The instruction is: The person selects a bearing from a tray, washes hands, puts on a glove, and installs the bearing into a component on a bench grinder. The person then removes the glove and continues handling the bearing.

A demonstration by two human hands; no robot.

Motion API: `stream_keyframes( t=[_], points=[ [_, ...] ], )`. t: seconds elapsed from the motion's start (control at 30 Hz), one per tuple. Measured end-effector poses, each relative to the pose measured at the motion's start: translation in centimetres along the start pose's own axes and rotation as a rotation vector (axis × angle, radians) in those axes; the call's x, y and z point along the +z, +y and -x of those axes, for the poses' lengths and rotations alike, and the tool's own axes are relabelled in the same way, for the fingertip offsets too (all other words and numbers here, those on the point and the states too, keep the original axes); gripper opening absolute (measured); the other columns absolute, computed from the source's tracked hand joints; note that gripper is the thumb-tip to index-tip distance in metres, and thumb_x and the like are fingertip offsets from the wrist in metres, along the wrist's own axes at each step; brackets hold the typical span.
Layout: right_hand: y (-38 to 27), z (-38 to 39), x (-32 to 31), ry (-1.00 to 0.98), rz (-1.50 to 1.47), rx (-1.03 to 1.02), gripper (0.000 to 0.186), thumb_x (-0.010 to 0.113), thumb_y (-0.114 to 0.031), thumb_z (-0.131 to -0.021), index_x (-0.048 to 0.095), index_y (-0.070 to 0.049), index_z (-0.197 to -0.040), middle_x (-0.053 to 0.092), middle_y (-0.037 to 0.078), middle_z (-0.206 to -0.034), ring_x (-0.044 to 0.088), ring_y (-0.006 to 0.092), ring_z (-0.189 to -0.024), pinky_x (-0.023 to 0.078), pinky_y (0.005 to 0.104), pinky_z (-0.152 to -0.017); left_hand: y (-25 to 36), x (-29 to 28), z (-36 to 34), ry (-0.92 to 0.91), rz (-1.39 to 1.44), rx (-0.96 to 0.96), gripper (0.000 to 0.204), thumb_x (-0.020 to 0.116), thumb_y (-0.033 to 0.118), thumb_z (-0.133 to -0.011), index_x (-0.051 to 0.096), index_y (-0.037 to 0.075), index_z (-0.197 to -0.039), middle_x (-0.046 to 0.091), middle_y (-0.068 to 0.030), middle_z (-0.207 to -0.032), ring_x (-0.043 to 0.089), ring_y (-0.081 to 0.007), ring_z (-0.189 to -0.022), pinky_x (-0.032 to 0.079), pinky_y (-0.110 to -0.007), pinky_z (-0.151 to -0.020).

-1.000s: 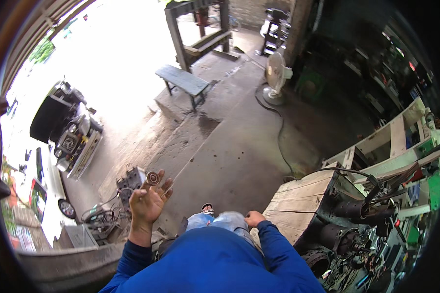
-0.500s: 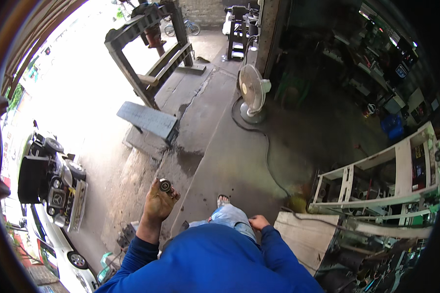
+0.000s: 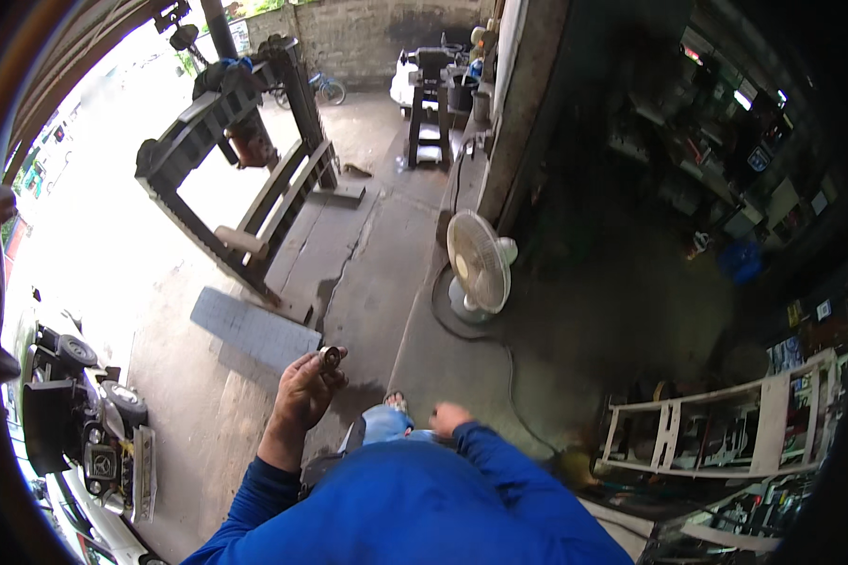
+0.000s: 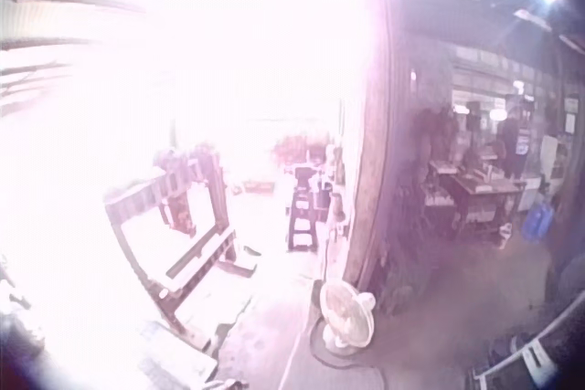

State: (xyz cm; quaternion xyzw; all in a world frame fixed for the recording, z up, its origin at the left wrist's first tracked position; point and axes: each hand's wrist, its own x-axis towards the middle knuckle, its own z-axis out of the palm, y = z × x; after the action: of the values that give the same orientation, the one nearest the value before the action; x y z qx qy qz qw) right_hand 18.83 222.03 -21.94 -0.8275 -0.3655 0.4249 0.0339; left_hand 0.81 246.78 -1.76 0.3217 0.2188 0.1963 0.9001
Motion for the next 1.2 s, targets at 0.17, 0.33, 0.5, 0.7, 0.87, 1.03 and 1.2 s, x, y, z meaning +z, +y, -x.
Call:
stream_keyframes(
  t=[0.17, 0.33, 0.5, 0.7, 0.87, 1.03, 1.2],
  points=[
    [-2.2, -4.8, -6.0, -0.19, 0.1, -0.171, 0.053, 0.056, -0.056, -0.093, 0.066, -0.028, -0.136, 0.054, 0.008, -0.152, 0.047, 0.0355, -0.139, 0.035, 0.0647, -0.109, 7.7, 1.7, -12.1, -0.028, 0.027, -0.017, 0.03, 0.062, 0.018, -0.103, 0.063, 0.0, -0.126, 0.068, -0.0154, -0.13, 0.07, -0.0238, -0.099, 0.055, -0.043, -0.094],
    [1.2, -11.8, -13.2, -0.316, -0.191, -0.666, 0.047, 0.048, -0.047, -0.102, 0.06, -0.026, -0.142, 0.044, 0.009, -0.159, 0.034, 0.0359, -0.149, 0.025, 0.059, -0.12, 11.3, 0.2, -23.2, -0.051, 0.098, 0.015, 0.027, 0.062, 0.023, -0.103, 0.067, 0.003, -0.12, 0.071, -0.0128, -0.124, 0.07, -0.0248, -0.098, 0.055, -0.043, -0.092],
    [4.8, -20.6, -25.2, -0.301, -0.414, -0.48, 0.049, 0.054, -0.036, -0.104, 0.055, -0.016, -0.149, 0.042, 0.026, -0.157, 0.036, 0.0385, -0.149, 0.029, 0.0426, -0.122, 12.3, -2.0, -33.7, 0.158, 0.048, -0.077, 0.027, 0.063, 0.026, -0.101, 0.068, 0.007, -0.119, 0.07, -0.011, -0.125, 0.069, -0.0263, -0.1, 0.054, -0.044, -0.092],
    [0.1, -35.6, -39.8, -0.064, -0.137, -0.298, 0.069, 0.07, -0.036, -0.081, 0.058, -0.006, -0.142, 0.059, 0.028, -0.136, 0.057, 0.0403, -0.129, 0.045, 0.0418, -0.111, 14.5, -2.7, -48.1, 0.12, -0.007, -0.064, 0.02, 0.069, 0.01, -0.095, 0.07, 0.006, -0.114, 0.07, -0.0091, -0.124, 0.069, -0.0249, -0.101, 0.054, -0.041, -0.093],
    [-3.7, -48.8, -49.2, 0.037, -0.007, -0.266, 0.053, 0.065, -0.034, -0.092, 0.06, -0.008, -0.138, 0.062, 0.021, -0.134, 0.061, 0.0376, -0.124, 0.049, 0.0446, -0.106, 16.0, -3.1, -62.2, 0.104, -0.089, -0.034, 0.022, 0.077, 0.009, -0.091, 0.07, -0.001, -0.109, 0.073, -0.0174, -0.115, 0.071, -0.0255, -0.104, 0.061, -0.038, -0.088],
    [-3.6, -64.6, -52.3, 0.043, -0.193, -0.272, 0.053, 0.064, -0.031, -0.092, 0.062, -0.001, -0.135, 0.067, 0.026, -0.128, 0.064, 0.0402, -0.12, 0.051, 0.0428, -0.104, 17.8, -8.0, -77.1, -0.052, -0.265, 0.068, 0.026, 0.081, 0.008, -0.087, 0.068, 0.001, -0.108, 0.074, -0.0174, -0.111, 0.071, -0.0302, -0.109, 0.063, -0.04, -0.085],
    [-3.8, -79.8, -55.8, 0.064, -0.072, -0.314, 0.048, 0.065, -0.029, -0.092, 0.065, -0.001, -0.131, 0.069, 0.025, -0.124, 0.066, 0.0384, -0.118, 0.051, 0.0424, -0.102, 20.8, -14.1, -92.7, -0.094, -0.243, 0.043, 0.014, 0.071, 0.01, -0.094, 0.066, 0.003, -0.105, 0.074, -0.0148, -0.104, 0.072, -0.0307, -0.106, 0.064, -0.041, -0.083]
  ],
)
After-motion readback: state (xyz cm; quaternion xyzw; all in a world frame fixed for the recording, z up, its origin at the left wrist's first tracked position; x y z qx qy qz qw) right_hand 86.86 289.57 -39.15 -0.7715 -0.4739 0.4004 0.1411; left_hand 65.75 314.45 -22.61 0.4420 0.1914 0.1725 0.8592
